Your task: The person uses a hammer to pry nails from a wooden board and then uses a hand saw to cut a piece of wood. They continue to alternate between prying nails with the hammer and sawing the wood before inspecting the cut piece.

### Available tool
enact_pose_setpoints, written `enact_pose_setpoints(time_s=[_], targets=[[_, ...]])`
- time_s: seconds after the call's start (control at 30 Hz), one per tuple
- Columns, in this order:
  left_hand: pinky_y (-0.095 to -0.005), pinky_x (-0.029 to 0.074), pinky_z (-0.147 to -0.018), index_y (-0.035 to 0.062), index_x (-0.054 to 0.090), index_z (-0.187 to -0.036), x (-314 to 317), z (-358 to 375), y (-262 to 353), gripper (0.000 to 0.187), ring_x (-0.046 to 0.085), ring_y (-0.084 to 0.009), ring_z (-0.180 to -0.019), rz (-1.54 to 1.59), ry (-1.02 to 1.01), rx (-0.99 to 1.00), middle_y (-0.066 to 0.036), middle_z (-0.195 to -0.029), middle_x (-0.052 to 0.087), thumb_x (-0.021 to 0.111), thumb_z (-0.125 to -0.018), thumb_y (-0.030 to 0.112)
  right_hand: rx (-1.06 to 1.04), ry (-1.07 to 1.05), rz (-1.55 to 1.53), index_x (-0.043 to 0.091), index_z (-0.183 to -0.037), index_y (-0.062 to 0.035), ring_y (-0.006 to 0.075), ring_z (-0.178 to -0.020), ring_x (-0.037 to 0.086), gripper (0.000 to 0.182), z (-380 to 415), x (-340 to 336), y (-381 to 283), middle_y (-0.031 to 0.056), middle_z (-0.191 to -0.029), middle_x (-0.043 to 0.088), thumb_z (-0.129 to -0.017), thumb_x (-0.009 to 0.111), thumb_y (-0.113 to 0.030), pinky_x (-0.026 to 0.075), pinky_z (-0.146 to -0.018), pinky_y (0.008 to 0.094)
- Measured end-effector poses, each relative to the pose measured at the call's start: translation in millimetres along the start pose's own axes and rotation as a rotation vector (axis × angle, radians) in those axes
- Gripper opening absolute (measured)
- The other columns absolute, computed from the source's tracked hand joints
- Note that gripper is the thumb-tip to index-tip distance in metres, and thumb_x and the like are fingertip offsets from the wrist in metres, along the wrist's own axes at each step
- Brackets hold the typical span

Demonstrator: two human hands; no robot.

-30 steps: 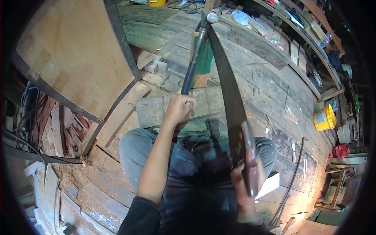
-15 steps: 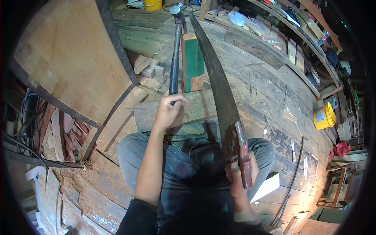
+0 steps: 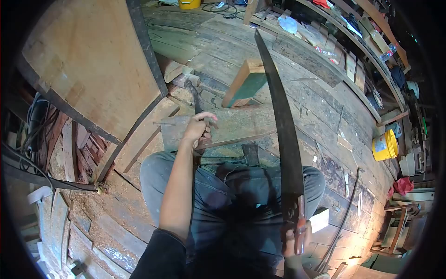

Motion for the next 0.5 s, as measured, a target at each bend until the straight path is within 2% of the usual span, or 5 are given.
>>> enact_pose_setpoints(time_s=[0.1, 0.23, 0.27, 0.4, 0.5], targets=[[-0.0236, 0.034, -0.038, 0.0082, 0.063, -0.111, 0, 1, 2, 0.04, 0.047, -0.0076, -0.049, 0.03, -0.004, -0.03, -0.01, -0.085, 0.064, 0.042, -0.085, -0.013, 0.098, 0.065, -0.091, 0.049, -0.074, -0.0028, 0.0211, -0.058, 0.046, 0.023, -8, -2, -44, 0.0093, -0.067, 0.049, -0.076, 0.065, -0.019, 0.038, -0.057, 0.0321], [-0.0237, 0.034, -0.036, 0.0154, 0.049, -0.135, -3, 13, 13, 0.054, 0.052, -0.0087, -0.051, -0.138, 0.036, -0.012, -0.011, -0.089, 0.065, 0.043, -0.087, -0.009, 0.199, -0.003, -0.146, 0.049, -0.082, -0.0026, 0.0222, -0.062, 0.058, 0.028, 20, -16, -28, 0.0111, -0.071, 0.058, -0.083, 0.068, -0.024, 0.046, -0.062, 0.0326], [-0.0341, 0.05, -0.048, 0.0211, 0.042, -0.143, -14, 6, 9, 0.059, 0.062, -0.0217, -0.061, -0.457, 0.052, -0.043, -0.016, -0.098, 0.067, 0.05, -0.09, -0.002, 0.096, -0.01, -0.074, 0.05, -0.085, -0.0025, 0.0212, -0.061, 0.061, 0.03, 16, -19, -41, 0.0099, -0.071, 0.061, -0.086, 0.069, -0.025, 0.049, -0.061, 0.034], [-0.0519, 0.044, -0.101, 0.0244, 0.034, -0.151, -18, 20, 10, 0.073, 0.054, -0.0457, -0.118, -1.14, 0.403, 0.299, -0.029, -0.125, 0.056, 0.066, -0.086, 0.011, 0.057, -0.112, -0.108, 0.051, -0.088, -0.003, 0.0183, -0.057, 0.061, 0.024, 45, -26, -21, 0.0092, -0.074, 0.063, -0.087, 0.069, -0.02, 0.049, -0.055, 0.033], [-0.0462, 0.046, -0.098, 0.0222, 0.034, -0.152, 16, 54, 48, 0.077, 0.051, -0.037, -0.123, -1.324, 0.608, 0.704, -0.025, -0.136, 0.049, 0.07, -0.084, 0.01, 0.086, -0.112, -0.265, 0.053, -0.09, -0.0035, 0.0178, -0.059, 0.063, 0.023, 58, -30, -34, 0.0095, -0.075, 0.064, -0.085, 0.069, -0.02, 0.05, -0.057, 0.0317]])
Point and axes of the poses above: each hand's wrist, its own z-axis away from the middle knuckle, its own x-axis out of the palm, y = z × x, the point moved 3 cm from there along -z, towards the middle knuckle
